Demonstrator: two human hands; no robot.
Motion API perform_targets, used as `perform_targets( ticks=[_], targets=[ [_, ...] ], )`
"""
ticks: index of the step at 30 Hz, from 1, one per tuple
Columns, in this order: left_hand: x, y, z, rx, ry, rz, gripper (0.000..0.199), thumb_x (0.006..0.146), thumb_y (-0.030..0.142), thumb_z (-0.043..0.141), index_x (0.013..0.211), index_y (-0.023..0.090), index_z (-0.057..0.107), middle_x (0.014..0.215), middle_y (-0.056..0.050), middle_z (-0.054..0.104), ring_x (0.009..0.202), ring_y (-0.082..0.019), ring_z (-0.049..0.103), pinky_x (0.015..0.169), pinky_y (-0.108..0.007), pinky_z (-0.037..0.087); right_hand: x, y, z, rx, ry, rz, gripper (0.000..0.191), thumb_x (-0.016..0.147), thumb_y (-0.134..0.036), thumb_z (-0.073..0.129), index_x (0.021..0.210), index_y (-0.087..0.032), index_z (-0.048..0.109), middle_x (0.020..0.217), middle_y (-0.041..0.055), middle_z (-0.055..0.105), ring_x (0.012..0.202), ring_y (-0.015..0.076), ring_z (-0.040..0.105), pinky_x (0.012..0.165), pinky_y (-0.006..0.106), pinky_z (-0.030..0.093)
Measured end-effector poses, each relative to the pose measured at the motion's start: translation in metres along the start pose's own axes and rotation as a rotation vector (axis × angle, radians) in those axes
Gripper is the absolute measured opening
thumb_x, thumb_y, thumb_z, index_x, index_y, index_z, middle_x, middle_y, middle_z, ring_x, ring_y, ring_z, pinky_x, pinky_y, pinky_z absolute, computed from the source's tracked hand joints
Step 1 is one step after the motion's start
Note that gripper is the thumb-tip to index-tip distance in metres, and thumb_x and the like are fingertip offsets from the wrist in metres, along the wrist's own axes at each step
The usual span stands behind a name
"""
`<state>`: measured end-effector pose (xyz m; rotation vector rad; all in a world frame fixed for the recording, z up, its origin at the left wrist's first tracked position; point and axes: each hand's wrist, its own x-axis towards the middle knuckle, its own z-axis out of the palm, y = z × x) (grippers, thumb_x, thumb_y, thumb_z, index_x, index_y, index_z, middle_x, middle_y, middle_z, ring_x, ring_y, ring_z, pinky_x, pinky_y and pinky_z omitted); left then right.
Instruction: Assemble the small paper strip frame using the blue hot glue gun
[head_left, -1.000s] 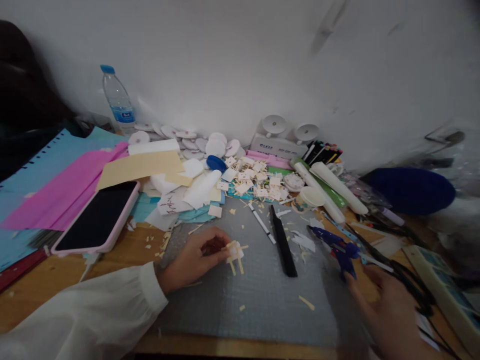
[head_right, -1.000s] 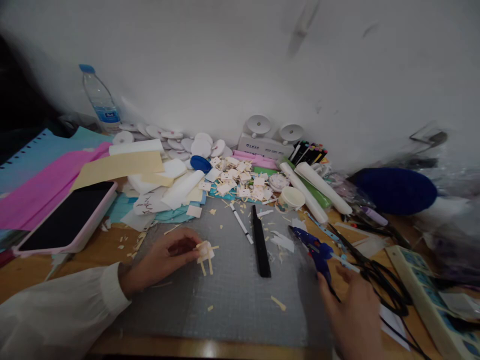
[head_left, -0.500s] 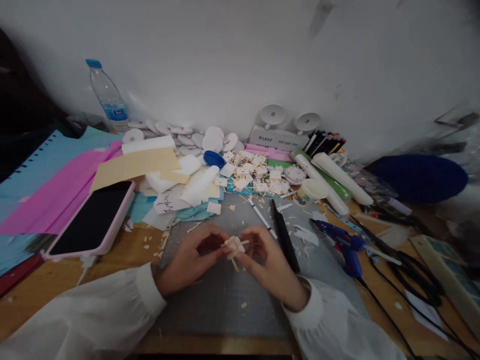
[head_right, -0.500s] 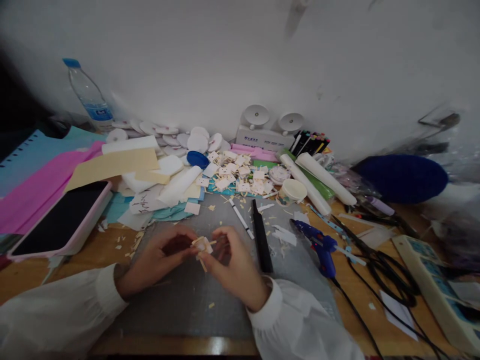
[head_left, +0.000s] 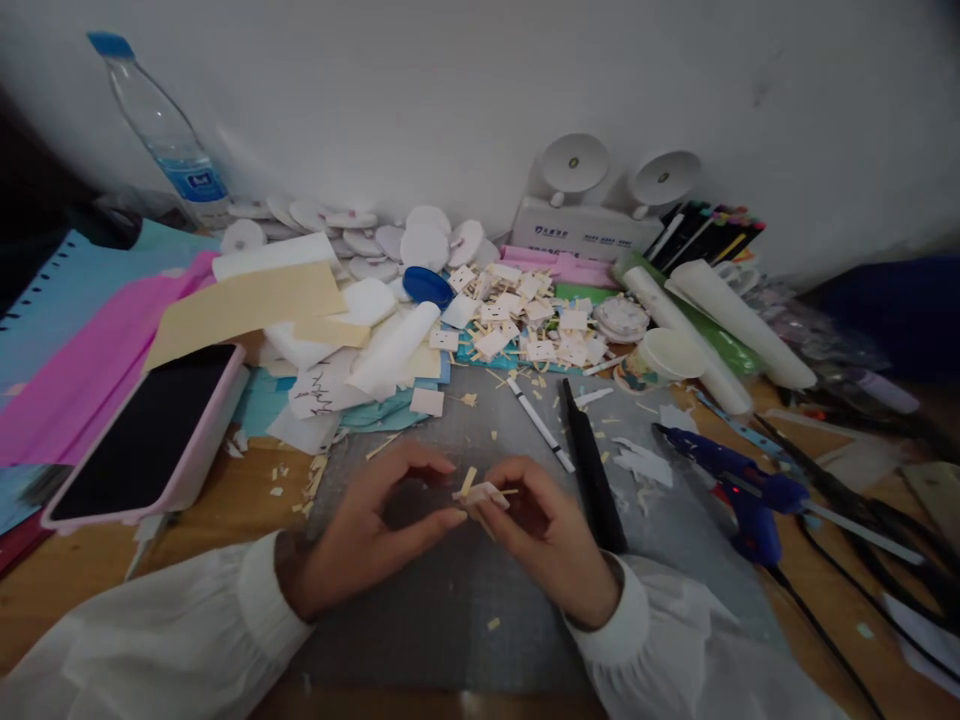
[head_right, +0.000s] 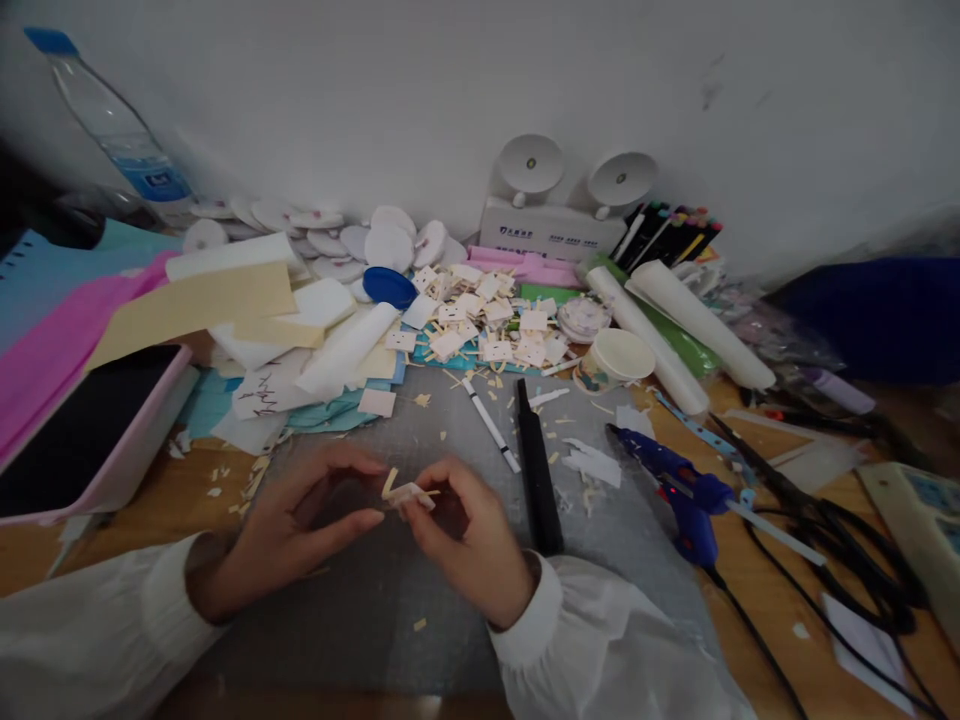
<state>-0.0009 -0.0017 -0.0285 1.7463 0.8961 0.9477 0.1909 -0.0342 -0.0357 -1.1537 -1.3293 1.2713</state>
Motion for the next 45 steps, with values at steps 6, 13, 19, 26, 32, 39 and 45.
perform_targets(
  ticks=[6, 13, 19, 26, 32, 39, 45],
  targets=[
    [0.0003, 0.0003, -0.0015, 0.154, 0.045, 0.142, 0.013, 0.084, 0.018, 0.067, 0.093, 0.020, 0.058, 0.086, -0.001, 0.060, 0.081, -0.015, 0.057, 0.074, -0.027, 0.046, -0.0014, 0.0016, 0.0002, -0.148, -0.006, -0.068, 0.005, 0.084, -0.019, 0.060, 0.085, -0.021, 0.056, 0.077, -0.0005, 0.057, 0.070, 0.0127, 0.055, 0.063, 0.025, 0.045],
    [0.0010, 0.0039, 0.0022, 0.214, 0.068, 0.092, 0.009, 0.083, 0.015, 0.067, 0.088, 0.019, 0.061, 0.081, 0.001, 0.063, 0.075, -0.011, 0.060, 0.070, -0.023, 0.046, -0.0040, 0.0042, 0.0018, -0.246, -0.021, -0.122, 0.006, 0.084, -0.016, 0.058, 0.084, -0.021, 0.055, 0.077, -0.0010, 0.055, 0.069, 0.0129, 0.053, 0.062, 0.025, 0.043],
    [0.0035, 0.0076, 0.0027, 0.214, 0.065, 0.067, 0.008, 0.083, 0.012, 0.064, 0.087, 0.018, 0.063, 0.080, 0.001, 0.066, 0.073, -0.011, 0.061, 0.069, -0.021, 0.047, -0.0034, 0.0055, 0.0007, -0.281, 0.002, -0.145, 0.007, 0.084, -0.016, 0.058, 0.086, -0.021, 0.055, 0.077, -0.0011, 0.055, 0.071, 0.0131, 0.053, 0.063, 0.026, 0.043],
    [0.0041, 0.0083, 0.0037, 0.169, 0.037, 0.091, 0.010, 0.084, 0.012, 0.064, 0.090, 0.020, 0.065, 0.083, 0.001, 0.067, 0.077, -0.011, 0.062, 0.072, -0.021, 0.047, -0.0027, 0.0083, 0.0003, -0.175, 0.009, -0.049, 0.006, 0.086, -0.021, 0.060, 0.089, -0.023, 0.056, 0.078, -0.0019, 0.056, 0.068, 0.0118, 0.053, 0.060, 0.024, 0.043],
    [0.0041, 0.0095, 0.0023, 0.146, 0.003, 0.087, 0.010, 0.086, 0.011, 0.060, 0.090, 0.019, 0.064, 0.082, 0.000, 0.065, 0.079, -0.012, 0.059, 0.073, -0.022, 0.045, -0.0034, 0.0099, 0.0003, -0.122, -0.006, -0.014, 0.007, 0.086, -0.023, 0.061, 0.092, -0.024, 0.056, 0.079, -0.0022, 0.056, 0.068, 0.0113, 0.054, 0.060, 0.024, 0.044],
    [0.0063, 0.0084, 0.0044, 0.169, -0.028, 0.012, 0.008, 0.087, 0.012, 0.056, 0.086, 0.018, 0.062, 0.079, 0.001, 0.062, 0.074, -0.011, 0.057, 0.069, -0.021, 0.043, -0.0024, 0.0094, -0.0010, -0.146, -0.018, -0.030, 0.005, 0.088, -0.024, 0.059, 0.093, -0.024, 0.056, 0.081, -0.0012, 0.056, 0.069, 0.0119, 0.053, 0.061, 0.025, 0.044],
    [0.0051, 0.0059, 0.0051, 0.172, 0.007, -0.025, 0.007, 0.087, 0.014, 0.057, 0.086, 0.018, 0.062, 0.080, 0.001, 0.063, 0.075, -0.012, 0.058, 0.068, -0.022, 0.044, -0.0038, 0.0055, -0.0002, -0.218, -0.051, -0.061, 0.003, 0.088, -0.024, 0.058, 0.091, -0.022, 0.057, 0.081, -0.0006, 0.057, 0.071, 0.0125, 0.053, 0.063, 0.026, 0.044]
  ],
)
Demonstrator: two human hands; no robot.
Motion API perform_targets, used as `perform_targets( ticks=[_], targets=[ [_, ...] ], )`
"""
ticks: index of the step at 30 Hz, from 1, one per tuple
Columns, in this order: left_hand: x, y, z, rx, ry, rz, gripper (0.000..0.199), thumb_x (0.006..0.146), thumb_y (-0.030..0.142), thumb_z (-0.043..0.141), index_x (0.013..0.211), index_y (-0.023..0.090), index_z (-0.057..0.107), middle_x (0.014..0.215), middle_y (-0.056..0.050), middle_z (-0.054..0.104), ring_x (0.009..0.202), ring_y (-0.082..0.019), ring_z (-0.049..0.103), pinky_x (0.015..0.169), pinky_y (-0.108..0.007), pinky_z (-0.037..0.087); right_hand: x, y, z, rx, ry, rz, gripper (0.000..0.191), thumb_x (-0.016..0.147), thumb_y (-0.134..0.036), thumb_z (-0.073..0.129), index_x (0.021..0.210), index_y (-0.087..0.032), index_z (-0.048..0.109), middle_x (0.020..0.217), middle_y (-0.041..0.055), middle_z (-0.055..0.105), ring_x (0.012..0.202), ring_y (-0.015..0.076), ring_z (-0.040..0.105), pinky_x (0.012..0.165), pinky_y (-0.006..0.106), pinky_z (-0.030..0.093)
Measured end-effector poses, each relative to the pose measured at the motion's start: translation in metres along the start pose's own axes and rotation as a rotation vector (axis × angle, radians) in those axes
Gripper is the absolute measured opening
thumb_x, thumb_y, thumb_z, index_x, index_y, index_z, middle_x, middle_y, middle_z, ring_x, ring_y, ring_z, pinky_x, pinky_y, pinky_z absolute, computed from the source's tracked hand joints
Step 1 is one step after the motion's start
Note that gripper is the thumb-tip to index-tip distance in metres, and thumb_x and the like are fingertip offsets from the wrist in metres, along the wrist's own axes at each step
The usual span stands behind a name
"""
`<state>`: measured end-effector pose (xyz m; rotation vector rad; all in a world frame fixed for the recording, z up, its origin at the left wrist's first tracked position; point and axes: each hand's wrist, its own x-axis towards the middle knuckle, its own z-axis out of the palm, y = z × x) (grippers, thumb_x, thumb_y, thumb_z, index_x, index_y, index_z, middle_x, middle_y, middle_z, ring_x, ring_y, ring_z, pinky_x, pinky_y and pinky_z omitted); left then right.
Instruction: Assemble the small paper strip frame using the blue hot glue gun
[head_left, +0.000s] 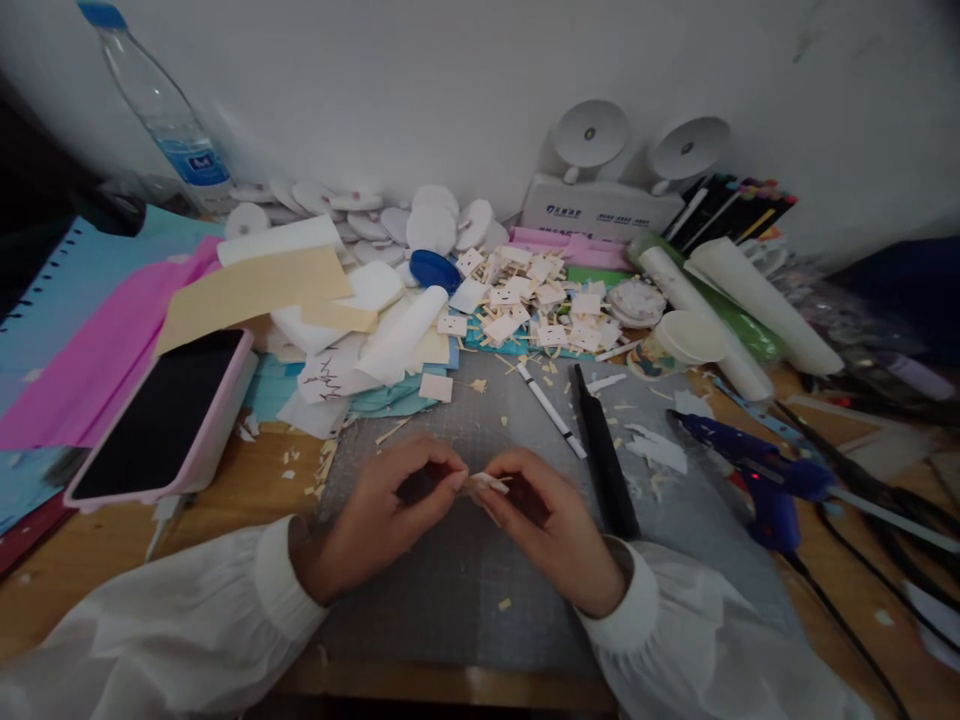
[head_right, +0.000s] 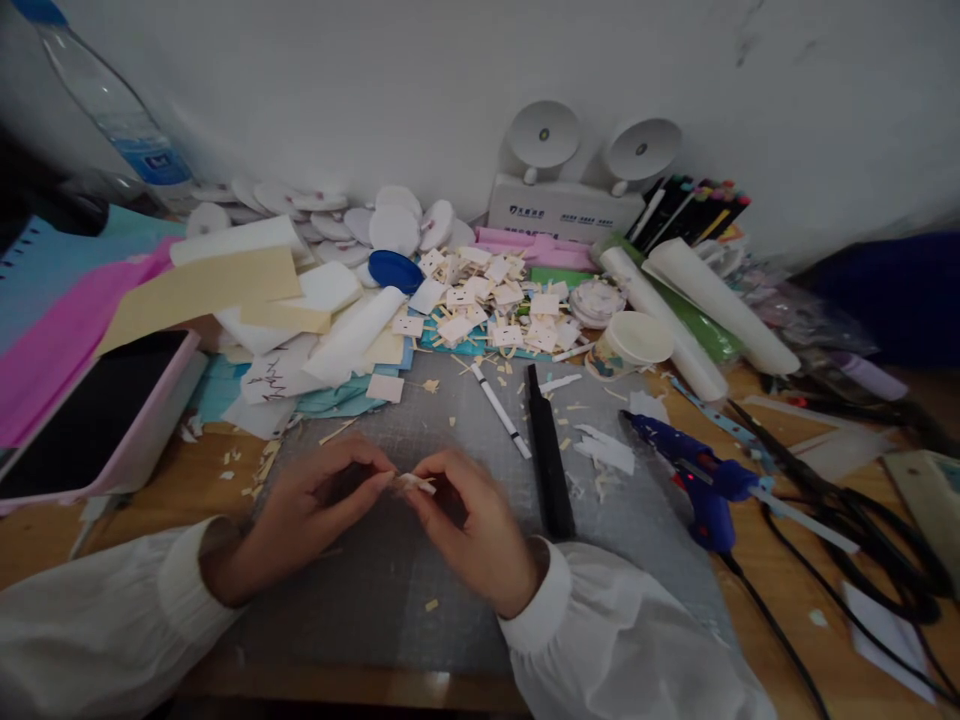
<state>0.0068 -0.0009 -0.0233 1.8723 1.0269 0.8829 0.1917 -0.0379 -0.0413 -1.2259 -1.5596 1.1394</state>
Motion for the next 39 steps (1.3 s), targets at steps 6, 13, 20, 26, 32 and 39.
perform_targets(
  ticks=[6, 13, 20, 26, 32, 39],
  targets=[
    [-0.0022, -0.0006, -0.0009, 0.010, -0.017, 0.002, 0.007, 0.086, 0.014, 0.056, 0.085, 0.018, 0.062, 0.077, 0.000, 0.063, 0.072, -0.013, 0.057, 0.066, -0.023, 0.044, 0.0003, -0.0015, 0.0011, -0.023, -0.010, -0.004, 0.003, 0.088, -0.024, 0.059, 0.089, -0.022, 0.058, 0.079, -0.0003, 0.057, 0.071, 0.0130, 0.054, 0.063, 0.026, 0.044],
    [-0.0011, 0.0010, -0.0009, 0.019, -0.008, 0.047, 0.009, 0.082, 0.010, 0.057, 0.085, 0.017, 0.062, 0.078, 0.001, 0.062, 0.072, -0.012, 0.056, 0.066, -0.023, 0.043, 0.0007, -0.0026, 0.0016, -0.027, 0.000, -0.007, 0.003, 0.087, -0.023, 0.059, 0.089, -0.022, 0.058, 0.081, 0.0004, 0.059, 0.071, 0.0133, 0.056, 0.063, 0.025, 0.045],
    [-0.0015, -0.0002, -0.0006, 0.054, -0.003, 0.077, 0.009, 0.082, 0.009, 0.056, 0.082, 0.017, 0.061, 0.076, 0.001, 0.061, 0.071, -0.012, 0.056, 0.066, -0.023, 0.043, -0.0008, -0.0031, 0.0045, -0.034, -0.014, -0.005, 0.003, 0.087, -0.024, 0.059, 0.087, -0.021, 0.059, 0.079, 0.0005, 0.060, 0.071, 0.0130, 0.056, 0.062, 0.025, 0.045],
    [-0.0027, -0.0009, -0.0008, 0.056, 0.014, 0.098, 0.008, 0.082, 0.011, 0.058, 0.083, 0.018, 0.060, 0.077, 0.000, 0.062, 0.073, -0.013, 0.057, 0.067, -0.024, 0.043, -0.0024, -0.0052, 0.0081, 0.126, -0.024, 0.071, 0.008, 0.087, -0.029, 0.060, 0.087, -0.021, 0.058, 0.075, -0.0008, 0.059, 0.064, 0.0109, 0.057, 0.056, 0.022, 0.047],
    [-0.0022, 0.0011, -0.0003, 0.039, -0.014, 0.084, 0.005, 0.082, 0.014, 0.060, 0.085, 0.018, 0.061, 0.079, -0.001, 0.062, 0.073, -0.013, 0.057, 0.067, -0.025, 0.044, -0.0005, -0.0080, 0.0088, 0.256, -0.017, 0.129, 0.012, 0.085, -0.032, 0.062, 0.086, -0.022, 0.057, 0.074, -0.0008, 0.061, 0.065, 0.0115, 0.059, 0.058, 0.022, 0.050],
    [-0.0029, -0.0008, -0.0004, 0.007, -0.040, 0.057, 0.002, 0.084, 0.017, 0.060, 0.083, 0.018, 0.060, 0.076, 0.000, 0.061, 0.070, -0.013, 0.056, 0.064, -0.024, 0.044, -0.0003, -0.0074, 0.0093, 0.273, -0.026, 0.127, 0.013, 0.085, -0.035, 0.062, 0.086, -0.023, 0.057, 0.076, -0.0002, 0.062, 0.067, 0.0124, 0.061, 0.060, 0.024, 0.052]
  ],
)
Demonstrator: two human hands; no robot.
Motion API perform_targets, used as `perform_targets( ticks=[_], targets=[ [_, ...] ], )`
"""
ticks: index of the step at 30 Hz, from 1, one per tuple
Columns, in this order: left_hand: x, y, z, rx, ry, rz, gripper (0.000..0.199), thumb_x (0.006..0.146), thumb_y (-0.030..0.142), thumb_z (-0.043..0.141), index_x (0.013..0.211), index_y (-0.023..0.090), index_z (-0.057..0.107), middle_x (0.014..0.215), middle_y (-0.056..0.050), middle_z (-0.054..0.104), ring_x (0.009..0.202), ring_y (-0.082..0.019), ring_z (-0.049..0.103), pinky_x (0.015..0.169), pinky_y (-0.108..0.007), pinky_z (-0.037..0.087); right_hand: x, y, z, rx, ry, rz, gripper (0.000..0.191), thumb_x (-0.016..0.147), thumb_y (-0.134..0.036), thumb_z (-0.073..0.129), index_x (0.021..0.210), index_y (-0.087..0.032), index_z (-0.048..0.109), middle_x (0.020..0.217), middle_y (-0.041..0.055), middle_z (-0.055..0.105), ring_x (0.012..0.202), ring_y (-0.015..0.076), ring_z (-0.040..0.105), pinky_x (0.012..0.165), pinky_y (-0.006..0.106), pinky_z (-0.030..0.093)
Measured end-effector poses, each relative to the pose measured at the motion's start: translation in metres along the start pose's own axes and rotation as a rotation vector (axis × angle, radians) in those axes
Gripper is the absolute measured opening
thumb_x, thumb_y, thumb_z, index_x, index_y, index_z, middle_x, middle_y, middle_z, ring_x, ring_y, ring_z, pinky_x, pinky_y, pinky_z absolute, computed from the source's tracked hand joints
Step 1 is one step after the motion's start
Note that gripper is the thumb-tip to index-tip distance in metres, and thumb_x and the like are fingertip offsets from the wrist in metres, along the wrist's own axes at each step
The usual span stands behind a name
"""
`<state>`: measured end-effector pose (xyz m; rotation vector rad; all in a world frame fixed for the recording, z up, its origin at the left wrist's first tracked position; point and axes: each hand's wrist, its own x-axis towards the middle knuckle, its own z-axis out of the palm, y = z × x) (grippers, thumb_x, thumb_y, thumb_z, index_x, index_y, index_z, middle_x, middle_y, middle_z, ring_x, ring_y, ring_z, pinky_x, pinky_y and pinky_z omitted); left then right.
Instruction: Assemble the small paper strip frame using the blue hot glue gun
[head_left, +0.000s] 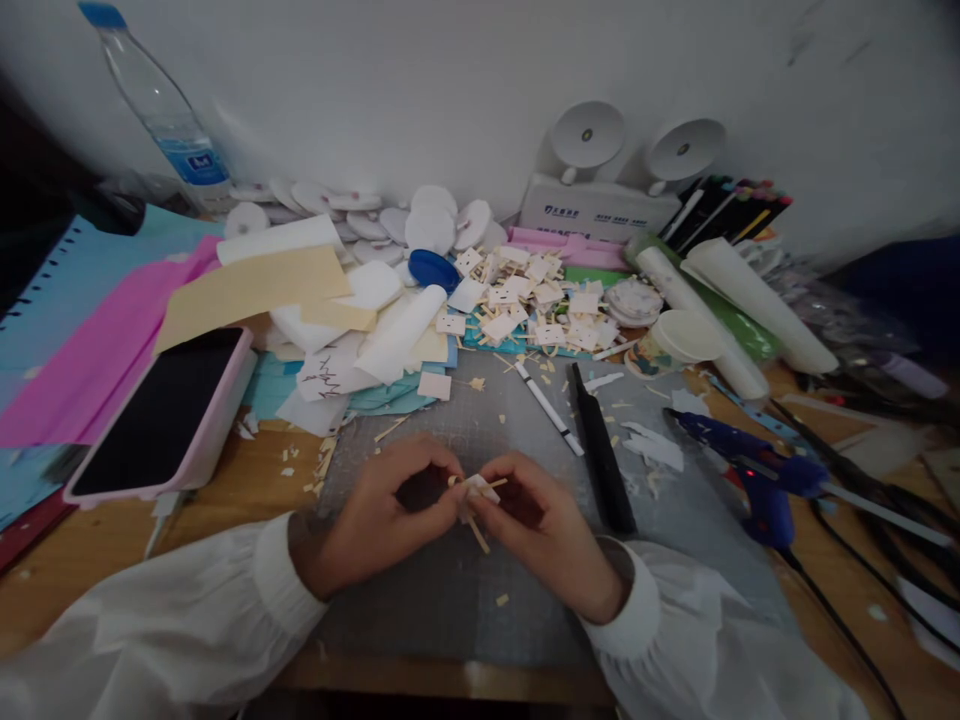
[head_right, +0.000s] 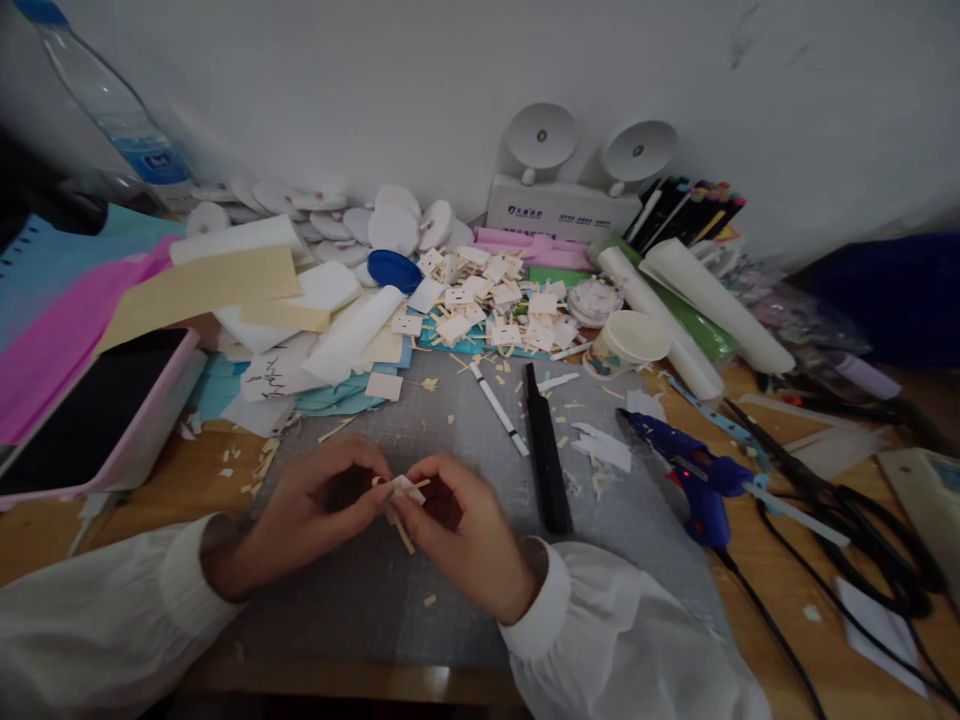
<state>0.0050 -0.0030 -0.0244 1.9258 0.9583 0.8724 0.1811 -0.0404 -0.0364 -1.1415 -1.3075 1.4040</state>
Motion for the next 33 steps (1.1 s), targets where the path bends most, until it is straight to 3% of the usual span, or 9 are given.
perform_targets(
  ticks=[13, 20, 25, 33],
  targets=[
    [0.0026, 0.0011, -0.0007, -0.065, -0.011, -0.054, 0.007, 0.085, 0.022, 0.061, 0.080, 0.017, 0.062, 0.074, -0.001, 0.062, 0.068, -0.013, 0.056, 0.062, -0.024, 0.044, -0.0002, -0.0002, 0.0001, 0.007, -0.007, -0.003, 0.013, 0.085, -0.033, 0.063, 0.085, -0.022, 0.057, 0.075, -0.0008, 0.061, 0.067, 0.0114, 0.060, 0.061, 0.023, 0.051],
    [0.0038, 0.0026, -0.0054, -0.250, -0.002, -0.074, 0.019, 0.093, 0.029, 0.049, 0.095, 0.017, 0.065, 0.088, -0.005, 0.066, 0.083, -0.017, 0.062, 0.074, -0.028, 0.049, 0.0038, -0.0016, -0.0030, 0.227, -0.026, 0.163, 0.031, 0.078, -0.045, 0.068, 0.086, -0.023, 0.048, 0.072, -0.0032, 0.059, 0.059, 0.0113, 0.059, 0.055, 0.025, 0.052],
    [0.0021, 0.0017, -0.0039, -0.206, -0.049, -0.074, 0.013, 0.088, 0.027, 0.055, 0.086, 0.016, 0.062, 0.080, -0.005, 0.062, 0.075, -0.017, 0.058, 0.068, -0.028, 0.047, 0.0043, -0.0051, -0.0027, 0.363, -0.035, 0.160, 0.030, 0.079, -0.044, 0.068, 0.083, -0.024, 0.046, 0.076, -0.0032, 0.060, 0.061, 0.0109, 0.060, 0.059, 0.025, 0.052],
    [0.0040, 0.0061, -0.0047, -0.218, -0.128, -0.079, 0.018, 0.090, 0.027, 0.053, 0.078, 0.016, 0.061, 0.073, -0.002, 0.058, 0.068, -0.014, 0.054, 0.061, -0.024, 0.043, 0.0036, -0.0083, -0.0062, 0.220, -0.038, 0.138, 0.030, 0.077, -0.046, 0.070, 0.078, -0.022, 0.052, 0.072, -0.0027, 0.057, 0.066, 0.0118, 0.058, 0.063, 0.025, 0.050]
  ],
)
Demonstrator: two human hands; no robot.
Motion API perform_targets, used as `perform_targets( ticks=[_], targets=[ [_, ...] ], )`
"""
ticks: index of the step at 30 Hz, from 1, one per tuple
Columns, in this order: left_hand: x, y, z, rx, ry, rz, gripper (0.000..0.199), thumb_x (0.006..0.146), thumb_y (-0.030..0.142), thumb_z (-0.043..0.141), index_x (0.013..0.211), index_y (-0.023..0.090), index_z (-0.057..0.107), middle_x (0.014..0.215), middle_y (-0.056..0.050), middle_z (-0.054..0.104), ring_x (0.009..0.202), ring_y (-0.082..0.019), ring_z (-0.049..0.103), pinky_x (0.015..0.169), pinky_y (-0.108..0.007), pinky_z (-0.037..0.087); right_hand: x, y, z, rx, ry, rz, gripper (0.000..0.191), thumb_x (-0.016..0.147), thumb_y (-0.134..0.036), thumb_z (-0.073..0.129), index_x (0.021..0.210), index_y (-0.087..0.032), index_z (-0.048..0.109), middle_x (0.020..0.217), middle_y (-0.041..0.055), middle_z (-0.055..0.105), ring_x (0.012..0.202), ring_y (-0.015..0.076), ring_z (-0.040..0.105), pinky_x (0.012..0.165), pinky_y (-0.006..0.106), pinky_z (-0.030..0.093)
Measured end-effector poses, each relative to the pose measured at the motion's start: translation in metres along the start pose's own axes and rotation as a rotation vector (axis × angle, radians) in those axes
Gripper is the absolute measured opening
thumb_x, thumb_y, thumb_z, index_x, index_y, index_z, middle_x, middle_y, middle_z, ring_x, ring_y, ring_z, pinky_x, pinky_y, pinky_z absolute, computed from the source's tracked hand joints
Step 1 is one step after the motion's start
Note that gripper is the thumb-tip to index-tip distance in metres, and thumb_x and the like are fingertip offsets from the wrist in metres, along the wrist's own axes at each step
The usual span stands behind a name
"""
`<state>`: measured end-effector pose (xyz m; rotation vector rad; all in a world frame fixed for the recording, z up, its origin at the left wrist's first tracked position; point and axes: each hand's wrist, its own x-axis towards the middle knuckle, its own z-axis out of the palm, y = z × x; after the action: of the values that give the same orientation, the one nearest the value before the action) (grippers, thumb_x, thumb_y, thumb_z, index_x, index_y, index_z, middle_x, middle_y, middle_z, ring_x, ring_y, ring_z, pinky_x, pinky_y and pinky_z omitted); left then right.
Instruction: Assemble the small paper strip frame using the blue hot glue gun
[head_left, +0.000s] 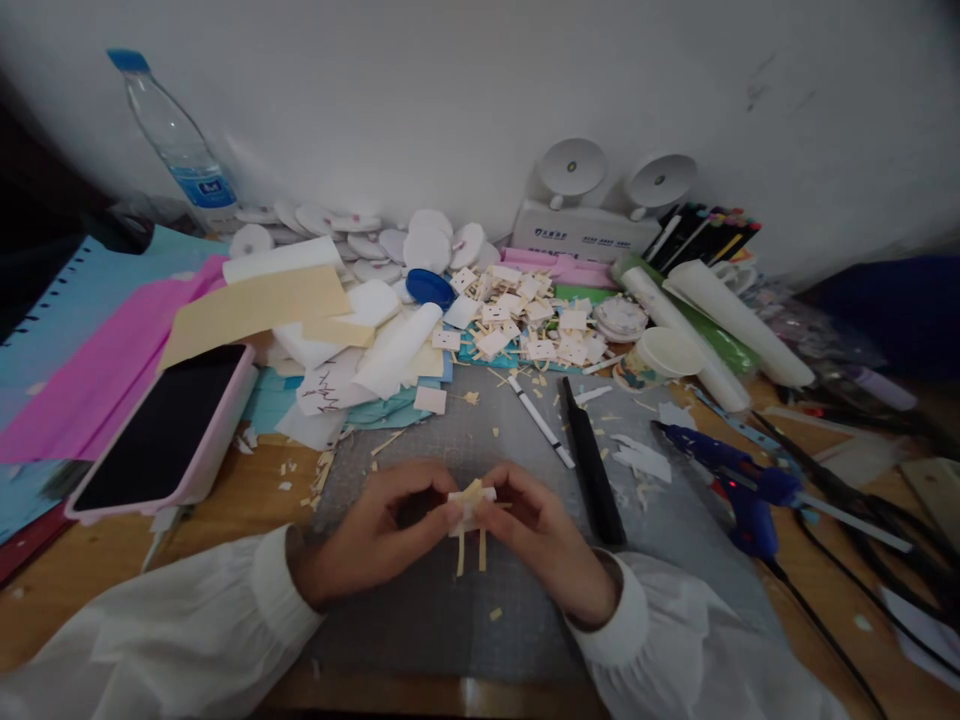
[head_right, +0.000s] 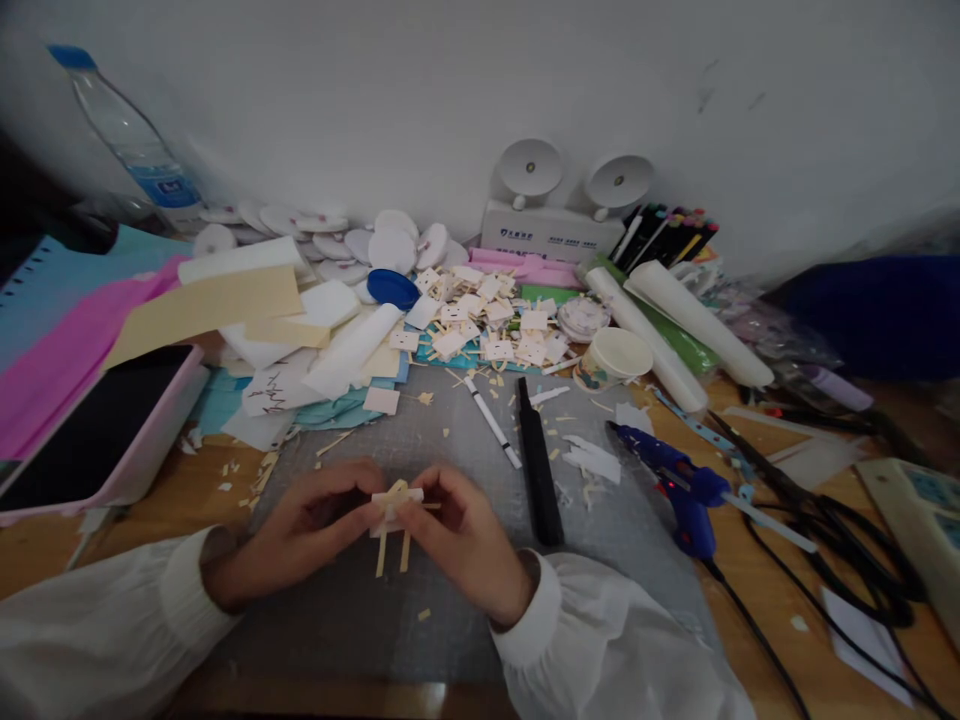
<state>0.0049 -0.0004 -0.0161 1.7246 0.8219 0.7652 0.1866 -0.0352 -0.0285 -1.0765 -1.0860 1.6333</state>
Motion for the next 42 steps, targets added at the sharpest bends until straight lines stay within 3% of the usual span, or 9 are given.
perform_targets(
  ticks=[7, 13, 20, 24, 27, 29, 32, 36, 42],
  targets=[
    [-0.001, -0.002, 0.000, 0.012, 0.021, -0.034, 0.019, 0.089, 0.024, 0.054, 0.075, 0.015, 0.062, 0.070, -0.001, 0.058, 0.066, -0.013, 0.053, 0.061, -0.022, 0.041, 0.001, 0.007, 0.000, 0.070, -0.027, 0.025, 0.031, 0.075, -0.041, 0.074, 0.075, -0.020, 0.051, 0.070, -0.0048, 0.055, 0.064, 0.0082, 0.053, 0.062, 0.021, 0.047],
    [0.003, -0.005, -0.004, 0.041, 0.177, -0.047, 0.021, 0.091, 0.030, 0.048, 0.081, 0.015, 0.060, 0.075, -0.001, 0.058, 0.072, -0.014, 0.055, 0.065, -0.023, 0.043, 0.008, 0.006, -0.006, 0.067, 0.117, -0.020, 0.034, 0.071, -0.041, 0.076, 0.080, -0.022, 0.050, 0.075, -0.0039, 0.058, 0.068, 0.0109, 0.059, 0.063, 0.023, 0.049],
    [0.012, -0.006, -0.018, 0.375, 0.301, -0.047, 0.033, 0.095, 0.036, 0.042, 0.070, 0.017, 0.052, 0.061, 0.003, 0.048, 0.058, -0.012, 0.047, 0.055, -0.023, 0.036, 0.019, 0.018, -0.015, -0.306, 0.208, -0.186, 0.029, 0.074, -0.041, 0.069, 0.078, -0.023, 0.046, 0.067, -0.0041, 0.055, 0.060, 0.0127, 0.056, 0.054, 0.023, 0.045],
    [0.024, -0.002, -0.030, 0.674, 0.203, 0.103, 0.029, 0.096, 0.030, 0.040, 0.074, 0.017, 0.053, 0.069, 0.000, 0.054, 0.067, -0.015, 0.052, 0.063, -0.025, 0.042, 0.017, 0.018, -0.017, -0.620, 0.176, -0.273, 0.018, 0.079, -0.031, 0.063, 0.072, -0.021, 0.049, 0.061, -0.0037, 0.052, 0.054, 0.0118, 0.049, 0.049, 0.023, 0.037],
    [0.037, -0.007, -0.036, 0.847, 0.094, 0.201, 0.015, 0.093, 0.023, 0.046, 0.098, 0.015, 0.058, 0.098, -0.008, 0.060, 0.095, -0.022, 0.054, 0.086, -0.033, 0.044, 0.014, 0.012, -0.019, -0.737, 0.207, -0.383, 0.011, 0.077, -0.024, 0.063, 0.073, -0.020, 0.054, 0.071, 0.0005, 0.055, 0.066, 0.0152, 0.051, 0.060, 0.027, 0.039],
    [0.045, -0.013, -0.038, 0.895, 0.047, 0.204, 0.020, 0.089, 0.020, 0.051, 0.108, 0.014, 0.057, 0.109, -0.012, 0.059, 0.106, -0.026, 0.051, 0.095, -0.040, 0.040, 0.013, 0.006, -0.020, -0.804, 0.253, -0.498, 0.004, 0.079, -0.021, 0.060, 0.078, -0.019, 0.057, 0.079, 0.0034, 0.057, 0.074, 0.0174, 0.052, 0.067, 0.029, 0.040],
    [0.055, -0.021, -0.041, 0.946, -0.020, 0.197, 0.020, 0.087, 0.018, 0.052, 0.106, 0.013, 0.059, 0.106, -0.013, 0.061, 0.102, -0.028, 0.053, 0.092, -0.042, 0.042, 0.010, -0.003, -0.022, -0.792, 0.301, -0.644, 0.003, 0.082, -0.019, 0.055, 0.080, -0.019, 0.057, 0.077, 0.0030, 0.057, 0.072, 0.0164, 0.051, 0.067, 0.028, 0.040],
    [0.065, -0.020, -0.047, 0.959, -0.062, 0.193, 0.016, 0.090, 0.021, 0.049, 0.093, 0.014, 0.063, 0.092, -0.010, 0.063, 0.091, -0.025, 0.057, 0.084, -0.038, 0.045, 0.004, -0.012, -0.025, -0.704, 0.332, -0.689, 0.021, 0.085, -0.021, 0.053, 0.065, -0.020, 0.050, 0.063, -0.0022, 0.048, 0.060, 0.0128, 0.046, 0.060, 0.026, 0.035],
    [0.064, 0.013, -0.045, 0.848, 0.010, 0.173, 0.024, 0.094, 0.029, 0.046, 0.093, 0.015, 0.065, 0.091, -0.008, 0.067, 0.086, -0.021, 0.061, 0.078, -0.032, 0.047, -0.001, -0.017, -0.028, -0.542, 0.349, -0.625, 0.039, 0.092, -0.030, 0.046, 0.055, -0.020, 0.045, 0.050, -0.0041, 0.043, 0.047, 0.0097, 0.042, 0.048, 0.023, 0.033]
  ],
)
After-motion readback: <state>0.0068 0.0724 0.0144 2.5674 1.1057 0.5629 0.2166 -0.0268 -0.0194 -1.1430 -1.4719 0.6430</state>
